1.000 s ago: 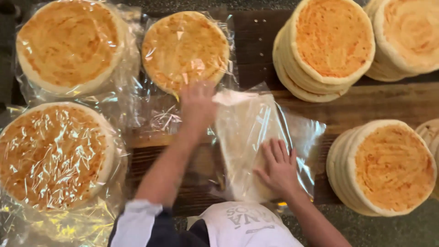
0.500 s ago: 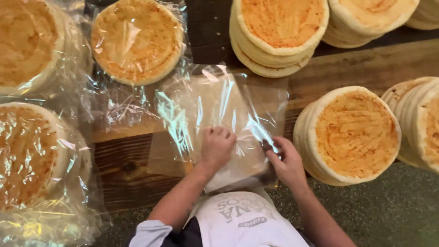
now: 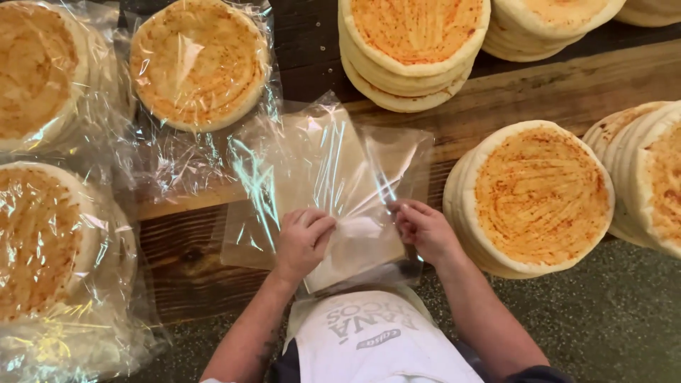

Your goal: The person packages pizza bases into plastic bags by hand. They pick up a plastic bag, insert a pizza base into it, and place the packaged item onto a stack.

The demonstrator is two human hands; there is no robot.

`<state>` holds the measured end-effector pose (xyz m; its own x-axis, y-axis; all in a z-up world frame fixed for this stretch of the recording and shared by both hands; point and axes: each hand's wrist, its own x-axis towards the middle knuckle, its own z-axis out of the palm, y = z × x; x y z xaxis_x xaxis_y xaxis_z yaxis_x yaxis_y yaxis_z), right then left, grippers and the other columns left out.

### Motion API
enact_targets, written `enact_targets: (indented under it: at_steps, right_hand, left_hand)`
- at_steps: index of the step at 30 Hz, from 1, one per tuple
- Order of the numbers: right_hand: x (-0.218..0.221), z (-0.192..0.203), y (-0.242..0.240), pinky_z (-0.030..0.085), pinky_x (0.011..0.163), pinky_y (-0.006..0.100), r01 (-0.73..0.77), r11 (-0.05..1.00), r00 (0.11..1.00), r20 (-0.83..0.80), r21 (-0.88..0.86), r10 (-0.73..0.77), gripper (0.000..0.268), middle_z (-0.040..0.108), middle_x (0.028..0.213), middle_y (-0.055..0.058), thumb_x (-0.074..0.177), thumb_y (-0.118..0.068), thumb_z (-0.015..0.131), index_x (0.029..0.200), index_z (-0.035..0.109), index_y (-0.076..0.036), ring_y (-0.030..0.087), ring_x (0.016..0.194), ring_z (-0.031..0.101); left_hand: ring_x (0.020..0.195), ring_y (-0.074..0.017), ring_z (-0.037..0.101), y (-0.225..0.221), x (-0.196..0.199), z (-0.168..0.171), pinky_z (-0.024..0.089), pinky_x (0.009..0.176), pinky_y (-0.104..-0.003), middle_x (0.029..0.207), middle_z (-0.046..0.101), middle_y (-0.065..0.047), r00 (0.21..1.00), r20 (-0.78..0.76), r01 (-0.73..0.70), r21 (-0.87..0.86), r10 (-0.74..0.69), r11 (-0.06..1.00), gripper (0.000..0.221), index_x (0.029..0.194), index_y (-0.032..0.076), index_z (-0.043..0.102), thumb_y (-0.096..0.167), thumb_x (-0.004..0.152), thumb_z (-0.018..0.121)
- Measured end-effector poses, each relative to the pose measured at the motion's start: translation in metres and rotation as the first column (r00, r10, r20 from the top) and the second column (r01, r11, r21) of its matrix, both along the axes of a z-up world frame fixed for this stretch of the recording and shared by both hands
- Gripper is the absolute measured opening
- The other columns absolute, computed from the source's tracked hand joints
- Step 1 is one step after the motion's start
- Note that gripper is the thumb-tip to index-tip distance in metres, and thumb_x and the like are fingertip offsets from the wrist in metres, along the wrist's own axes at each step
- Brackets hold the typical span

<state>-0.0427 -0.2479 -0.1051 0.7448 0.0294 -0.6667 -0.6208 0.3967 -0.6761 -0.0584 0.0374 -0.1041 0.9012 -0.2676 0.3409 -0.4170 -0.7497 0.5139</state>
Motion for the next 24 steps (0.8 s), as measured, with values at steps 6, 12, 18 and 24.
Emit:
enact_targets:
  at_steps: [6,12,18,24]
  right_hand:
    - [0.004,0.014,0.0,0.039,0.051,0.024,-0.062,0.998,0.994,0.088,-0.007,0.062,0.017,0.068,0.08,0.015,0.1,-0.017,0.065,0.108,0.072,-0.003,0.016,0.062,0.055]
    - [-0.007,0.02,0.015,0.041,0.045,0.023,-0.086,0.961,0.99,0.089,-0.263,0.113,0.018,0.067,0.073,0.013,0.094,-0.012,0.071,0.101,0.074,0.004,0.014,0.053,0.054]
    - [-0.018,0.03,0.023,0.032,0.033,0.029,-0.027,0.937,0.999,0.032,-0.347,0.041,0.025,0.048,0.053,0.011,0.089,-0.014,0.076,0.109,0.073,0.001,0.018,0.037,0.042]
    - [-0.017,0.031,0.026,0.038,0.029,0.03,0.035,0.902,0.998,-0.04,-0.43,-0.058,0.019,0.057,0.063,0.011,0.086,-0.017,0.081,0.101,0.074,-0.006,0.018,0.041,0.052]
  left_hand:
    - [0.105,-0.0208,0.064,0.019,-0.004,-0.022,0.045,0.101,-0.043,0.096,0.064,0.003,0.991,0.067,0.103,0.178,-0.117,0.979,0.008,0.095,0.029,0.072,0.035,0.091,0.068]
    - [0.113,-0.0226,0.062,0.022,-0.003,-0.014,0.04,0.108,-0.049,0.1,0.065,0.0,0.982,-0.057,0.189,0.232,-0.181,0.954,0.023,0.105,0.027,0.072,0.037,0.084,0.075]
    - [0.129,-0.0261,0.054,0.027,-0.007,-0.006,0.036,0.111,-0.059,0.115,0.063,-0.003,0.968,-0.108,0.25,0.279,-0.228,0.927,0.04,0.11,0.025,0.068,0.047,0.079,0.077]
    - [0.133,-0.0279,0.052,0.032,-0.009,-0.003,0.034,0.112,-0.062,0.118,0.064,-0.004,0.932,-0.131,0.362,0.263,-0.339,0.894,0.025,0.087,0.022,0.077,0.045,0.078,0.079]
